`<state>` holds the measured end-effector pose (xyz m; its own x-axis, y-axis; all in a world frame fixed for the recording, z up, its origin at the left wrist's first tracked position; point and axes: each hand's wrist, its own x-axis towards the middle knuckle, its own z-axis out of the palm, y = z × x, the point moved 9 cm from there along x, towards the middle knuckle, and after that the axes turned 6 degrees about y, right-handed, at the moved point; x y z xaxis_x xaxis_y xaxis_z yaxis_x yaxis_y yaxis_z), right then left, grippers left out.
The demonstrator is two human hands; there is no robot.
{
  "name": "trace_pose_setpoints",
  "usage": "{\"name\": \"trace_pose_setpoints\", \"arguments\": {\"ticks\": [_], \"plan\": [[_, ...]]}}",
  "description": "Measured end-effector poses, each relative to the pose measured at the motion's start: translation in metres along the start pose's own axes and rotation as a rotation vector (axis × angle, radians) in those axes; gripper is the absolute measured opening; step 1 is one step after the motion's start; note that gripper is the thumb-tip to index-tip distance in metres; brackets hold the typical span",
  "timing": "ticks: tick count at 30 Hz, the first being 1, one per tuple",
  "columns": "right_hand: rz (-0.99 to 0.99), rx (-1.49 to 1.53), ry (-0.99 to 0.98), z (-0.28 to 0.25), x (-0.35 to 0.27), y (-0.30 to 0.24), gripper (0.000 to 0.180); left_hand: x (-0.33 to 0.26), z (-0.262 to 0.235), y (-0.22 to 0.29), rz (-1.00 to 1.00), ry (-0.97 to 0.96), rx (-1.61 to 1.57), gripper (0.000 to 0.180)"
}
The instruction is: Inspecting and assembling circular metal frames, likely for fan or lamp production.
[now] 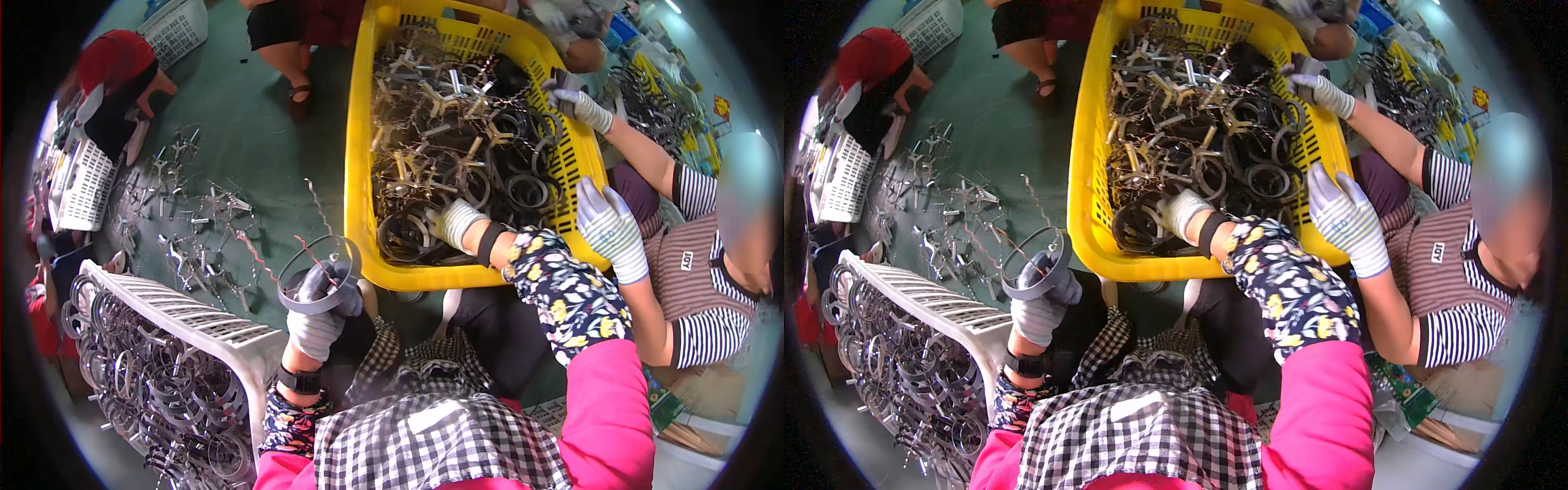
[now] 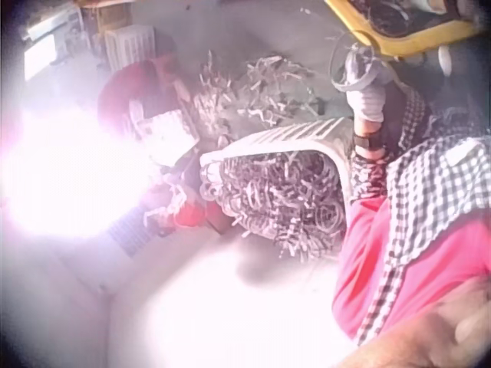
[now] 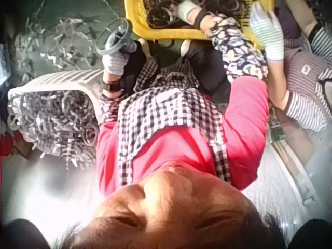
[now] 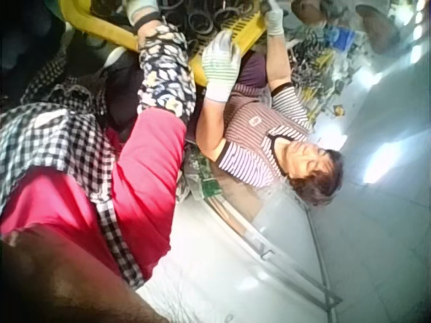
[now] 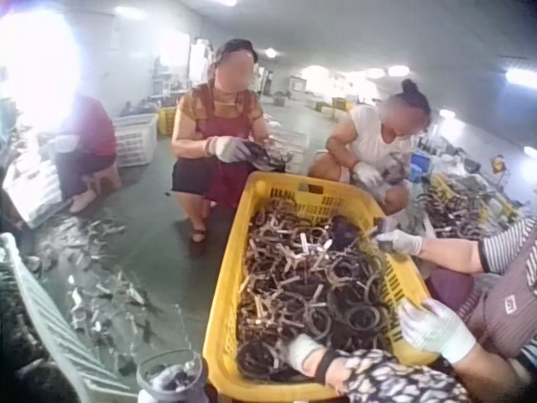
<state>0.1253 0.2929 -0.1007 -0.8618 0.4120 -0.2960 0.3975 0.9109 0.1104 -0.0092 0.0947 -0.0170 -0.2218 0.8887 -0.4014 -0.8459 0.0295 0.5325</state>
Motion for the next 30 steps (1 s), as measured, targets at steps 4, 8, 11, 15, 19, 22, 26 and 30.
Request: {"name": "trace_pose_setpoints", "arguments": {"ticks": [4,8,11,15,19,22,26,30], "plan": [[-0.134,-0.219,-0.236,0.027,-0.011,0.007,0.021,-0.001,0.005,0.004,0.023,-0.046,0.076,0.025],[0.17,0.272,-0.284,-0.017,-0.071,0.053,0.029,-0.003,0.006,0.013,0.132,0.094,0.372,0.024],[0.344,0.805,0.425,-0.139,-0.124,0.061,0.025,-0.006,0.022,0.022,0.36,0.149,0.883,0.027],[0.282,2.065,0.515,-0.213,-0.187,0.007,0.024,-0.002,0.033,0.008,0.361,0.25,0.78,0.025],[0.333,2.05,0.249,-0.203,-0.178,-0.034,0.022,-0.007,0.06,0.008,0.458,0.235,0.983,0.028],[0.502,1.81,0.396,-0.182,-0.174,-0.014,0.017,-0.028,0.091,0.014,0.636,0.062,1.269,0.029],[0.228,1.165,0.92,-0.222,-0.184,-0.014,0.019,-0.04,0.073,-0.001,0.341,0.132,0.955,0.028],[0.218,1.071,1.222,-0.229,-0.201,-0.018,0.022,-0.049,0.097,0.0,0.579,-0.016,1.225,0.02]]}}
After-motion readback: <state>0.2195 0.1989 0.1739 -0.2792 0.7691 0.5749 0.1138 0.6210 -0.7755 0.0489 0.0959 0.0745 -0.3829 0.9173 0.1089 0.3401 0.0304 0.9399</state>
